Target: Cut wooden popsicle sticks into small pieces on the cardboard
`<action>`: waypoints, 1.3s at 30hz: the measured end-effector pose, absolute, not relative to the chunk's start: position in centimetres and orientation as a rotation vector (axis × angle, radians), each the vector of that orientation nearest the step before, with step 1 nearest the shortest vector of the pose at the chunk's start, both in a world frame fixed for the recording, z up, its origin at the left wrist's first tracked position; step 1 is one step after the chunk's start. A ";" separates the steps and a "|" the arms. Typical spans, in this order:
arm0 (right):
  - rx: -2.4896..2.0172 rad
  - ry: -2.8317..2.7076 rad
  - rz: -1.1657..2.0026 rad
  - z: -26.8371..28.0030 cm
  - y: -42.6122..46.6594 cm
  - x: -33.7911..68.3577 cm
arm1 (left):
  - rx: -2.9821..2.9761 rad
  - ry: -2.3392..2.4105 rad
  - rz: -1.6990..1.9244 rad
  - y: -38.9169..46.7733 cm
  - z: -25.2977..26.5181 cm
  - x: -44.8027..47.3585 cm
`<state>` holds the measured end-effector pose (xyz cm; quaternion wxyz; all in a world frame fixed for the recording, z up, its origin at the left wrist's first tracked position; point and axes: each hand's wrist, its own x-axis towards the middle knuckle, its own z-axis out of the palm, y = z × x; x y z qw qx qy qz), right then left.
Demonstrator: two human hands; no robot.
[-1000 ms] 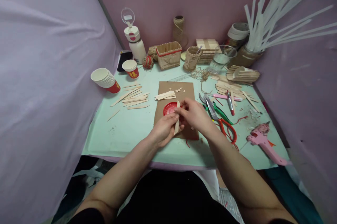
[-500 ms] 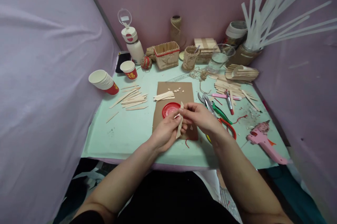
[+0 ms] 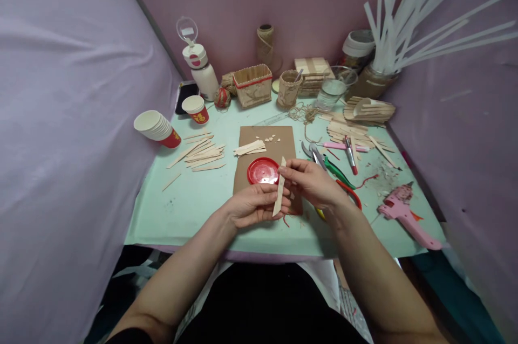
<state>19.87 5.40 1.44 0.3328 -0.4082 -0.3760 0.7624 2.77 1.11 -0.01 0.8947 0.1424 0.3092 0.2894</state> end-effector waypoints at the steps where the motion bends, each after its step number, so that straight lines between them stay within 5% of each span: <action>1: -1.062 -0.972 1.979 1.4 5.3 19.8 | 0.282 0.630 0.611 1.1 -0.1 2.9; 31: -1.088 -1.008 1.856 0.3 4.8 19.0 | 0.132 0.729 0.631 1.0 0.3 3.7; 39: -0.957 -1.782 0.857 2.2 2.5 21.3 | 0.028 0.852 0.858 1.1 1.9 4.1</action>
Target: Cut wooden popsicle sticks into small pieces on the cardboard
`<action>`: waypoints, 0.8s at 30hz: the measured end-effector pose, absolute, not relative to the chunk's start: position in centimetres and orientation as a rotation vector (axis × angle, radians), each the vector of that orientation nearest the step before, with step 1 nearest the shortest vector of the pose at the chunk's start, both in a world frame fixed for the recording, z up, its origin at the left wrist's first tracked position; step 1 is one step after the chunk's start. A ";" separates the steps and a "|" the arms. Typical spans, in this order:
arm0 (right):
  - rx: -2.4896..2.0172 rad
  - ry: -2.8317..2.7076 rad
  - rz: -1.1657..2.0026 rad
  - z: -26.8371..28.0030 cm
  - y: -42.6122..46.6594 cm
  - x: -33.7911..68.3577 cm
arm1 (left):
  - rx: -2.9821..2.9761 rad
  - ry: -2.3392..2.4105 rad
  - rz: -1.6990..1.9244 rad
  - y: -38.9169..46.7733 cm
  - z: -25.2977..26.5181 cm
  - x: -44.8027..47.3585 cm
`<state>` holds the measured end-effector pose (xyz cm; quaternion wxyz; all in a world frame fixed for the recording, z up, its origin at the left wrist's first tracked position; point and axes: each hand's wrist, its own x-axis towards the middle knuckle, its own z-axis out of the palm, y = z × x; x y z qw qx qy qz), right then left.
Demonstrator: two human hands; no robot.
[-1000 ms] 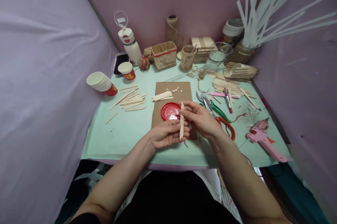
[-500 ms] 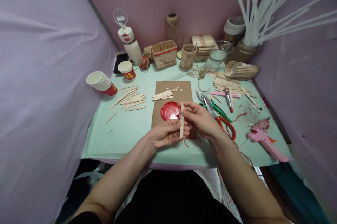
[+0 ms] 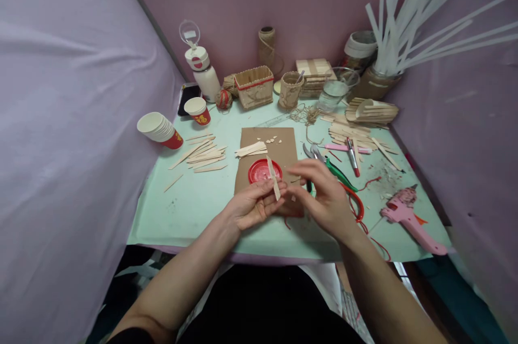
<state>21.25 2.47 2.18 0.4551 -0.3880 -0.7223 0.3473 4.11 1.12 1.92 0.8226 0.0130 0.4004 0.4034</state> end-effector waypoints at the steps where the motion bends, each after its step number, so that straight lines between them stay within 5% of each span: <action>1: -0.871 -1.883 0.747 2.5 2.1 21.6 | 0.023 0.855 0.873 1.1 2.0 4.2; 7: -0.628 -2.068 0.440 2.7 1.5 22.2 | 0.051 0.809 0.871 0.5 2.4 4.8; 24: -0.570 -2.120 0.362 1.4 1.0 22.5 | 0.166 0.842 0.839 -0.5 2.8 5.2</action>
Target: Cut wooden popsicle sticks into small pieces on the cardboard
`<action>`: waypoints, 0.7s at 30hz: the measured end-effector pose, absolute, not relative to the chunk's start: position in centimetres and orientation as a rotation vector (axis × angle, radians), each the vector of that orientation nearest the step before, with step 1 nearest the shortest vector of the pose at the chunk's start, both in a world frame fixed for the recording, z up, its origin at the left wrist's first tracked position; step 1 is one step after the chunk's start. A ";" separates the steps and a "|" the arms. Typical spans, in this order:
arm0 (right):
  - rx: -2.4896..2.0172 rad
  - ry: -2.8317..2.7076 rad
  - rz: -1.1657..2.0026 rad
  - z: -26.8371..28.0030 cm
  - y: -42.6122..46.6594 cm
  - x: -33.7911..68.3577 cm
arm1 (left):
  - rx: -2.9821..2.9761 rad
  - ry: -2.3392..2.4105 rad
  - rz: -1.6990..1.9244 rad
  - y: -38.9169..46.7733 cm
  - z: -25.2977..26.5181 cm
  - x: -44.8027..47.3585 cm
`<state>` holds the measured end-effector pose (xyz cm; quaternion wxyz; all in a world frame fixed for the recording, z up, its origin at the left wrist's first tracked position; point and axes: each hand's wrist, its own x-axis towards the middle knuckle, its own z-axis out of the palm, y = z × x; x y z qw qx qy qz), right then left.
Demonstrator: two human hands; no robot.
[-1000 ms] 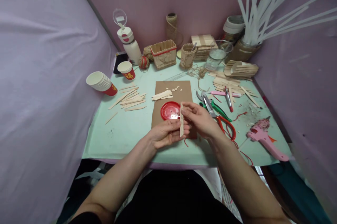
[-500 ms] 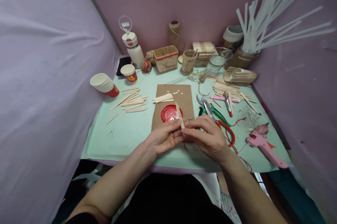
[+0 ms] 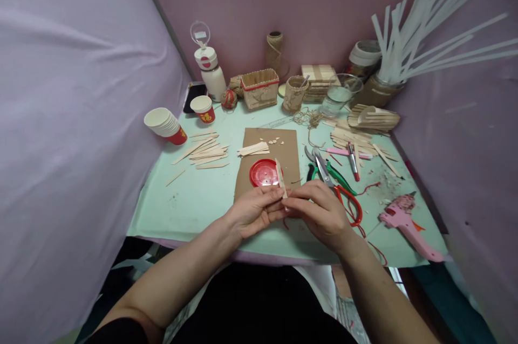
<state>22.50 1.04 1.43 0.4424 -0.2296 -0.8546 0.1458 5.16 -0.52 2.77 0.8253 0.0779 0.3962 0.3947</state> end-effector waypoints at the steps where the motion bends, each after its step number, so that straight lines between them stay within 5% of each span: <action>1: -0.577 -2.116 0.369 1.4 1.0 22.5 | 0.174 0.837 0.842 -0.6 2.8 5.2; 15: -0.865 -1.817 0.683 2.3 0.6 22.6 | -0.208 0.895 0.962 0.3 4.5 4.2; 21: -0.922 -1.753 0.793 1.9 0.6 22.6 | 0.100 0.922 0.953 -0.2 3.8 4.1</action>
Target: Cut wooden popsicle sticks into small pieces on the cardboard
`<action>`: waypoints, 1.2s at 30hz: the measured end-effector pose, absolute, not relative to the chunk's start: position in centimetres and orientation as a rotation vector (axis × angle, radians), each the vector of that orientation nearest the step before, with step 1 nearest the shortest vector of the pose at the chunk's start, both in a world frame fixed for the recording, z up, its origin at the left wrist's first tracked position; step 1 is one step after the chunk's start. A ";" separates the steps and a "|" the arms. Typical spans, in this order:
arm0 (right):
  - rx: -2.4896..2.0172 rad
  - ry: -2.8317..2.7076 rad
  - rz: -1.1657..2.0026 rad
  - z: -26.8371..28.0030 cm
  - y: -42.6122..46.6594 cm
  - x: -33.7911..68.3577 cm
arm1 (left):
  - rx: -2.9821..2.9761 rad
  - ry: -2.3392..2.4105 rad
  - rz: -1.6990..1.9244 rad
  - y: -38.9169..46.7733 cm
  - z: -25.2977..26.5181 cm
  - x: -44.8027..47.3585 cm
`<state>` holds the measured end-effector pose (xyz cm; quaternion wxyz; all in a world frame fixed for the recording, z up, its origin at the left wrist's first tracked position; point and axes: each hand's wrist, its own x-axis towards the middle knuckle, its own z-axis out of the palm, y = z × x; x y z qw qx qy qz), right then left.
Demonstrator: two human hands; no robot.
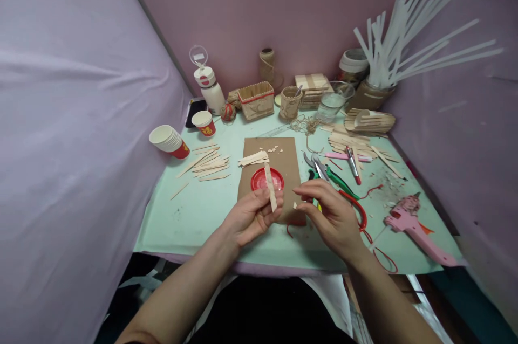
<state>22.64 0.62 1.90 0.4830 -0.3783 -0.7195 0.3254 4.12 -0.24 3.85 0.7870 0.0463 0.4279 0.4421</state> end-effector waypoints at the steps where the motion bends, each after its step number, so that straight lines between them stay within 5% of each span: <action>1: -0.951 -1.725 0.823 1.9 0.7 22.7 | 0.228 0.941 0.944 -0.4 3.8 4.2; 10: -1.183 -1.632 0.956 2.7 0.7 21.9 | 1.212 1.368 0.903 -1.4 2.8 4.6; 16: -1.330 -1.684 0.608 3.1 0.1 20.3 | 1.330 1.527 0.948 -1.6 1.7 5.0; 24: -1.370 -1.622 0.571 2.6 0.1 19.1 | 1.418 1.629 0.889 -1.6 1.3 5.3; 36: -1.057 -1.342 1.545 2.4 0.2 22.6 | 0.971 1.057 0.637 -1.5 4.7 4.7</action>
